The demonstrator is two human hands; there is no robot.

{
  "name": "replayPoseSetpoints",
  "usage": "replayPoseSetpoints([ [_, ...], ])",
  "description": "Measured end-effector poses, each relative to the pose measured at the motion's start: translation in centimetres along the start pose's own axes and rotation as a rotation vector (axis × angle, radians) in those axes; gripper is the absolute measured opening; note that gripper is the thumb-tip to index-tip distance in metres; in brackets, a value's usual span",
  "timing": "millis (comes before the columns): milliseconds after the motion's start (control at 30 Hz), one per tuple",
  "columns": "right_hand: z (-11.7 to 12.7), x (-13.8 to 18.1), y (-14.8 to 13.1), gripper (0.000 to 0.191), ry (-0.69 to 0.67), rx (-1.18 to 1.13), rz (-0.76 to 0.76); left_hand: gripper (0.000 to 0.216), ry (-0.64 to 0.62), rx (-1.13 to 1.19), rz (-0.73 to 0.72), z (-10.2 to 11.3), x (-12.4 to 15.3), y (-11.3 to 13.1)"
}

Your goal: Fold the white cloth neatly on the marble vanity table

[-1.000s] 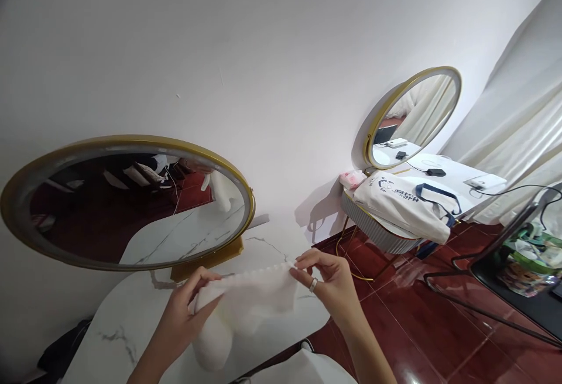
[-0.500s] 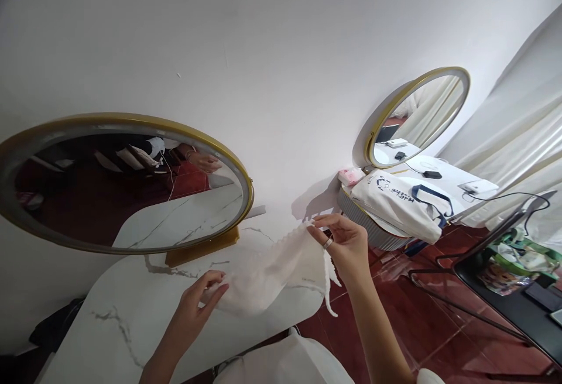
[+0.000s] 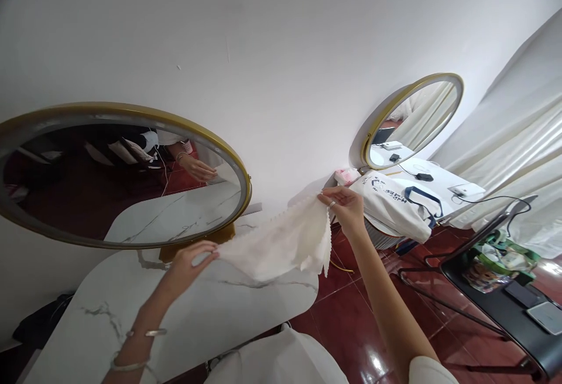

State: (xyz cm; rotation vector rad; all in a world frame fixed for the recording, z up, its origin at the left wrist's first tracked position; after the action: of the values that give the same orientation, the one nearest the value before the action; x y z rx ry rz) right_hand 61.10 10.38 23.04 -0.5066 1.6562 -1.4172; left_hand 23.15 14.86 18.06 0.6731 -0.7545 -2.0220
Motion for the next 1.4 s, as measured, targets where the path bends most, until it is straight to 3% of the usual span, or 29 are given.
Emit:
replayPoseSetpoints([
  [200, 1.0, -0.6, -1.4, 0.028, -0.007, 0.000, 0.048, 0.022, 0.356, -0.137, -0.257, 6.1, -1.5, 4.7],
  [300, 1.6, -0.1, -1.4, 0.031, 0.017, 0.009, 0.022, 0.018, 0.461, -0.206, -0.326, 7.1, -0.6, 6.9],
  [433, 2.2, 0.9, -1.3, 0.037, 0.016, 0.046, -0.008, 0.015, 0.490, -0.252, -0.362, 7.1, 0.6, 7.7],
  [633, 2.6, 4.7, -2.3, 0.040, -0.061, 0.030, -0.121, 0.014, 0.409, -0.215, -0.298, 6.1, 3.2, 6.1],
  [800, 4.1, 8.8, -4.2, 0.036, -0.117, 0.068, -0.263, 0.020, 0.103, -0.085, -0.183, 5.5, 6.8, 5.3],
  [900, 4.7, 9.1, -3.7, 0.035, -0.122, 0.098, -0.329, 0.021, -0.020, -0.059, -0.105, 4.9, 7.3, 4.8],
  [1000, 3.1, 7.1, -0.1, 0.035, -0.209, 0.093, -0.375, 0.024, -0.037, -0.116, -0.022, 3.2, 5.3, 3.0],
  [1133, -1.6, 3.5, 8.5, 0.039, -0.354, 0.127, -0.426, 0.033, -0.041, -0.213, 0.171, -1.3, 0.9, -2.1],
  [1267, -6.3, 1.5, 16.7, 0.034, -0.320, 0.240, -0.453, 0.031, -0.045, -0.276, 0.327, -6.2, -2.8, -8.1],
  [1400, -9.3, 1.1, 21.8, 0.024, -0.312, 0.343, -0.411, 0.037, -0.029, -0.282, 0.357, -9.2, -4.4, -12.0],
])
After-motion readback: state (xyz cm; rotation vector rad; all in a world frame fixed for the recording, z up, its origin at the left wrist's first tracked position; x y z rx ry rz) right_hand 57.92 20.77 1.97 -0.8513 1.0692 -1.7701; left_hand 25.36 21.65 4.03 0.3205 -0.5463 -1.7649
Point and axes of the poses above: each hand's wrist, its own x-axis away from the middle knuckle, its own z-axis out of the back of the hand, y = z × x, the point moved 4 cm from there along -x, towards the middle knuckle, and after that the axes turned 5 degrees about x, right-handed, at the moved point
